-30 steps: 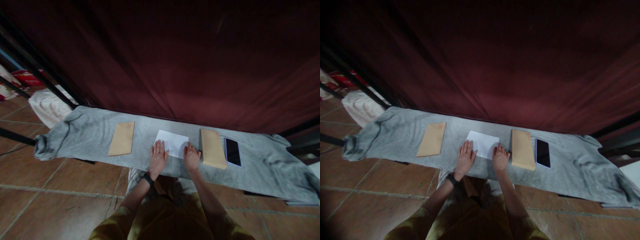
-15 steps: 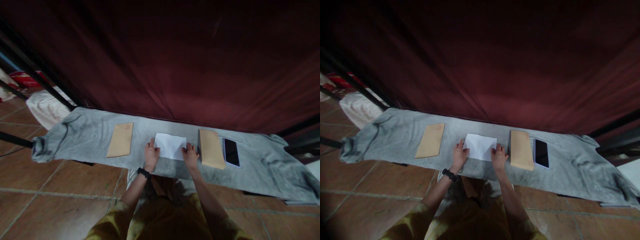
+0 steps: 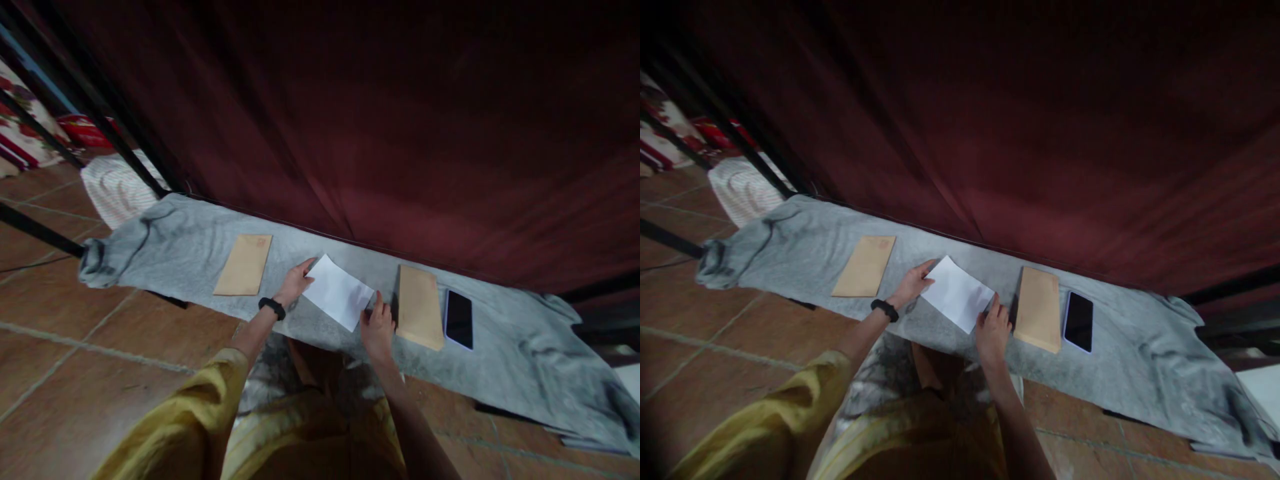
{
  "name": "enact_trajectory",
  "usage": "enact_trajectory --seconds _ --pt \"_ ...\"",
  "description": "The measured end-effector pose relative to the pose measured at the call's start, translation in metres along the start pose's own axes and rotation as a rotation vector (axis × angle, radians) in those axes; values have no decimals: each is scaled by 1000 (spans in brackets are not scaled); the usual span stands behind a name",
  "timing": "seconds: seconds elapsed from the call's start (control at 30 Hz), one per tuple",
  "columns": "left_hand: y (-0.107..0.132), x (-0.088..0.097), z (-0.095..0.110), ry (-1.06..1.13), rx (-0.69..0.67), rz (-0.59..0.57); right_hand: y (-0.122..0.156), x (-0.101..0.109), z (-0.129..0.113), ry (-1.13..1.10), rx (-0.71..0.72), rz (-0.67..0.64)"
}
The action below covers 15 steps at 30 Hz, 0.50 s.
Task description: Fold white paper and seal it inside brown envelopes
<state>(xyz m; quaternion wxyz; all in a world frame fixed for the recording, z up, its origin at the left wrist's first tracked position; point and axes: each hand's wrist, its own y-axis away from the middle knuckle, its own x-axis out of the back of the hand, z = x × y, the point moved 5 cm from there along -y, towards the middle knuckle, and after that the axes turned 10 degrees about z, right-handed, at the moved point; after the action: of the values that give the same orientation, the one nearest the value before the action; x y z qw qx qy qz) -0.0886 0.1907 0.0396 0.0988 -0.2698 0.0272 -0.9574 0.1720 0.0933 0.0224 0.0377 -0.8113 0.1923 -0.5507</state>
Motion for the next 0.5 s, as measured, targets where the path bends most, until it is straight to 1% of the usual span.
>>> enact_trajectory --seconds 0.07,0.1,0.17,0.23,0.33,0.43,0.5 --pt "-1 -2 4 -76 -48 -59 3 2 -13 -50 164 61" --pt "1 -3 6 -134 -74 -59 5 1 -21 -97 249 66" --pt "9 -3 7 -251 -106 19 9 -6 -40 -181 371 49" --pt "21 -5 6 -333 -108 88 13 -16 -56 -220 409 22" --pt "38 -12 1 -339 -61 154 18 -31 -74 -239 427 -16" --pt "49 -19 0 -292 -3 212 18 -39 -79 -242 428 -21" --pt "54 -22 5 -317 -6 234 15 -41 -77 -219 423 -19"
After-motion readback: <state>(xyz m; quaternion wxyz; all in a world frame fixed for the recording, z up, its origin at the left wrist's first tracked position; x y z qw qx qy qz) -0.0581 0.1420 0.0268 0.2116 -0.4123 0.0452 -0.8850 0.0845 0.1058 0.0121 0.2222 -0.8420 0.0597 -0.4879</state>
